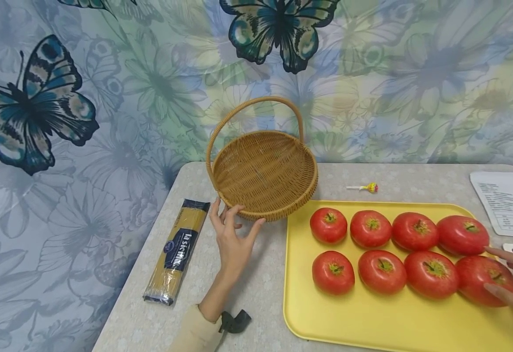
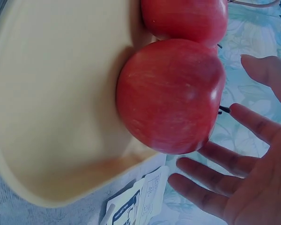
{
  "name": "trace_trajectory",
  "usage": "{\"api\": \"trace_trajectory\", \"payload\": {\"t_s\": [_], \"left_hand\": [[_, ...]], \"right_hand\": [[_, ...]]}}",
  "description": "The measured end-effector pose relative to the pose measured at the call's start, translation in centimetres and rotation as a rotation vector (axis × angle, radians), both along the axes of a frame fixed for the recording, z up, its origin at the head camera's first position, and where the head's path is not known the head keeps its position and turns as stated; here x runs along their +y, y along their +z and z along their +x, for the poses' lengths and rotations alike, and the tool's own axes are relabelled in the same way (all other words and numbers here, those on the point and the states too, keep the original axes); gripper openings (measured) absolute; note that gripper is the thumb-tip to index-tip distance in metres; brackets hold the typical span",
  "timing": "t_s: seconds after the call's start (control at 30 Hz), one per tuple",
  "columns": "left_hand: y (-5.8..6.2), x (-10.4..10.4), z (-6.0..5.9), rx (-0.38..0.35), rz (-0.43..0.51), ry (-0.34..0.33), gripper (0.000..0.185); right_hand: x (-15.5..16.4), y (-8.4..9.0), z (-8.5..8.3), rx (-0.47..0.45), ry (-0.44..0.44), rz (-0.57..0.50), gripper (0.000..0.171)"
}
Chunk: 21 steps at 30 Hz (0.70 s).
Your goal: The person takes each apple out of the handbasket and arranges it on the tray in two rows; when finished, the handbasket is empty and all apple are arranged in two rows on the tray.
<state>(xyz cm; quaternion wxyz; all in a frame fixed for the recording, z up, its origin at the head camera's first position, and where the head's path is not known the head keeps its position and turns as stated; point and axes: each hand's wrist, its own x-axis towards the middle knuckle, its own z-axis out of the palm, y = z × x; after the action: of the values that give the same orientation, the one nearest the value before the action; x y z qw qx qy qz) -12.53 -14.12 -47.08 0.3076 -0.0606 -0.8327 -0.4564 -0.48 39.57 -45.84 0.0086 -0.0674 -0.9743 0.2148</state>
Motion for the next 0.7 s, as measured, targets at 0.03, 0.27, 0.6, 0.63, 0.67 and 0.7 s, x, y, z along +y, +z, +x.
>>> {"api": "trace_trajectory", "payload": {"t_s": [0.03,0.27,0.6,0.63,0.67,0.7], "left_hand": [[0.1,0.0,-0.1,0.001,-0.011,-0.002,0.052],[0.4,-0.1,-0.4,0.023,-0.063,-0.002,0.052],[2.8,-1.8,0.6,-0.115,-0.388,0.030,0.072],[3.1,-2.0,0.8,-0.134,-0.411,0.020,0.074],[3.5,-2.4,1.1,-0.154,-0.429,0.014,0.075],[3.8,-2.7,1.3,-0.171,-0.446,0.004,0.076]], "right_hand": [[0.1,-0.1,0.0,0.008,0.006,0.019,0.089],[-1.0,1.4,0.4,0.023,-0.011,0.066,0.092],[-6.4,4.4,0.8,0.256,0.142,0.129,0.096],[-6.9,4.6,0.8,0.294,0.191,0.121,0.098],[-7.3,4.8,0.6,0.329,0.246,0.111,0.099],[-7.8,5.1,0.3,0.354,0.294,0.113,0.101]]}}
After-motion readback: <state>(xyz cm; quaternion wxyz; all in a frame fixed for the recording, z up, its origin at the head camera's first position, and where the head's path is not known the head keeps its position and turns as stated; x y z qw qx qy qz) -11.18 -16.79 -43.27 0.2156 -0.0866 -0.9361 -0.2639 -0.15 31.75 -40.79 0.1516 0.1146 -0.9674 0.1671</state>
